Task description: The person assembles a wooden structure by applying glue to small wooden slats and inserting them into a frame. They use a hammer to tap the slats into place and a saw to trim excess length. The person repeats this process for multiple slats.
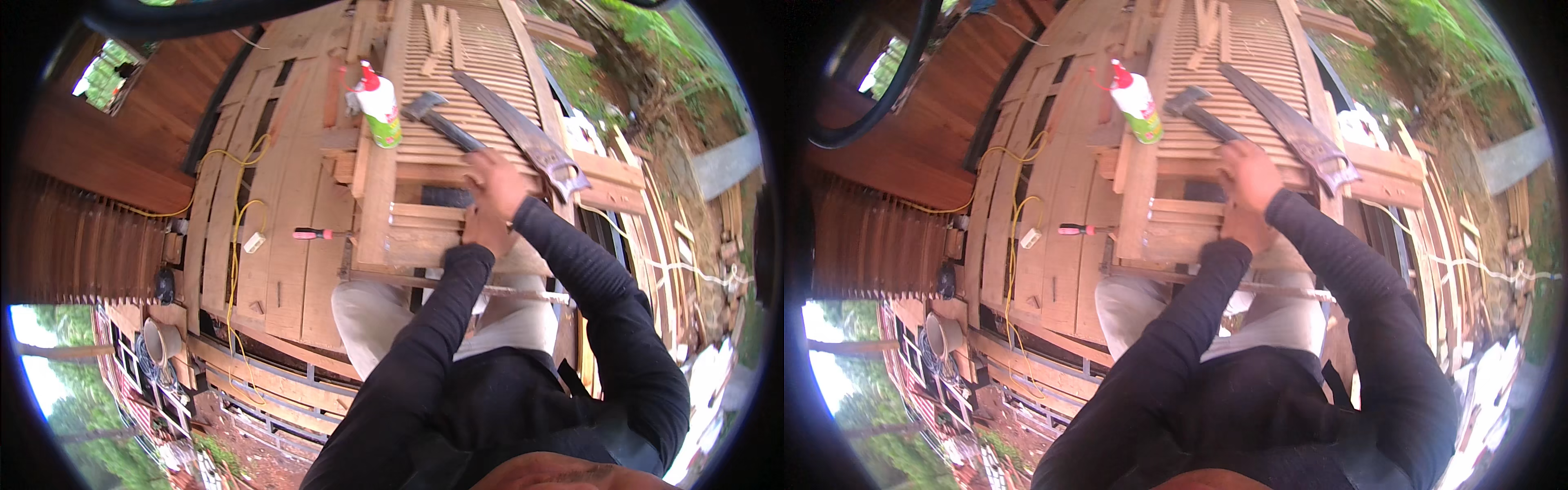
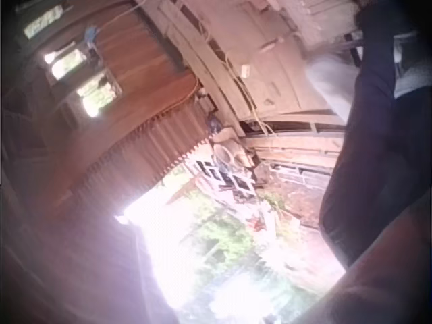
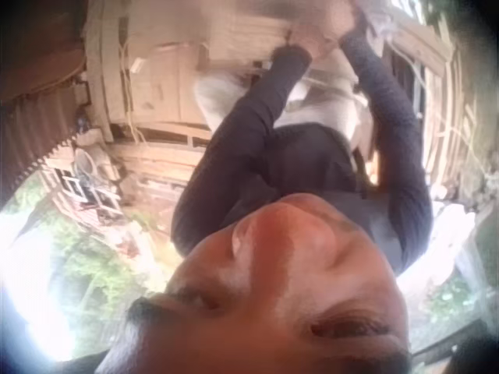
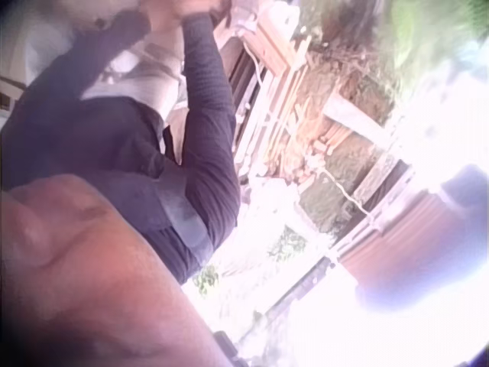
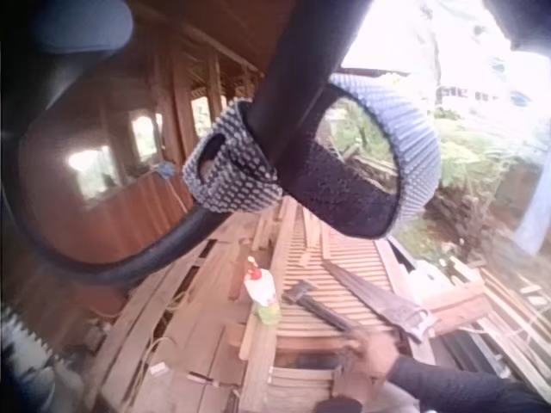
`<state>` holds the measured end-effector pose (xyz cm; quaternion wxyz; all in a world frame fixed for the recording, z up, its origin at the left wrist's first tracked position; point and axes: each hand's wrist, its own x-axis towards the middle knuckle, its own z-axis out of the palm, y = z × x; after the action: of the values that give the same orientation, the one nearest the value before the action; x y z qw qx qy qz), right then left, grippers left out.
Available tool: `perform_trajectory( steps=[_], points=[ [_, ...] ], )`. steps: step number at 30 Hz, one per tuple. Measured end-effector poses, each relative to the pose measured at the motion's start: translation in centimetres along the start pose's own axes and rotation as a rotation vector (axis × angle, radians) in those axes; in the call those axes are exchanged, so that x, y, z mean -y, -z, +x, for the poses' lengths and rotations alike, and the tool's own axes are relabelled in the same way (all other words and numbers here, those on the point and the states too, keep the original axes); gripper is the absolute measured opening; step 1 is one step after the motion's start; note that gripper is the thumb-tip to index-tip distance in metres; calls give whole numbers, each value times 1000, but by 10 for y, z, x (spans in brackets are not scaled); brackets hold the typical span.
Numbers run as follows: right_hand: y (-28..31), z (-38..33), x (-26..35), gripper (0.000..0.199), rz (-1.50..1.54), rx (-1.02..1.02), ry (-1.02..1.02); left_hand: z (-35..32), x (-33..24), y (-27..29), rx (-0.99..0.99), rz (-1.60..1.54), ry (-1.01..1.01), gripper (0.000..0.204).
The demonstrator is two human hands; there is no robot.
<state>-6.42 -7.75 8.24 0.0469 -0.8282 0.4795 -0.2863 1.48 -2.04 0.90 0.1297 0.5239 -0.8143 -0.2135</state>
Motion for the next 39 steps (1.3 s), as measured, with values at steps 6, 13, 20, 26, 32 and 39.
perform_trajectory(
  steps=[6, 13, 20, 26, 32, 39],
  points=[
    [-69, 116, 64, 41, -796, 479, 808, 1, -3, -1, 85, -71, -12, 48],
    [-122, 190, 106, 40, -1386, 519, 799, -19, 17, -17, -244, -172, -24, 48],
    [-70, 172, 15, 36, -863, 450, 443, -7, 3, -6, -150, -136, -77, 56],
    [108, 71, 53, 60, 33, 186, -45, -15, 9, -16, -120, -96, 3, 56],
    [196, -100, -1, 42, 833, -770, -407, -14, 4, -8, -144, -87, -40, 56],
    [178, -224, -42, 35, 1458, -963, -793, -13, 2, -5, -132, -47, -85, 49]
  ],
)
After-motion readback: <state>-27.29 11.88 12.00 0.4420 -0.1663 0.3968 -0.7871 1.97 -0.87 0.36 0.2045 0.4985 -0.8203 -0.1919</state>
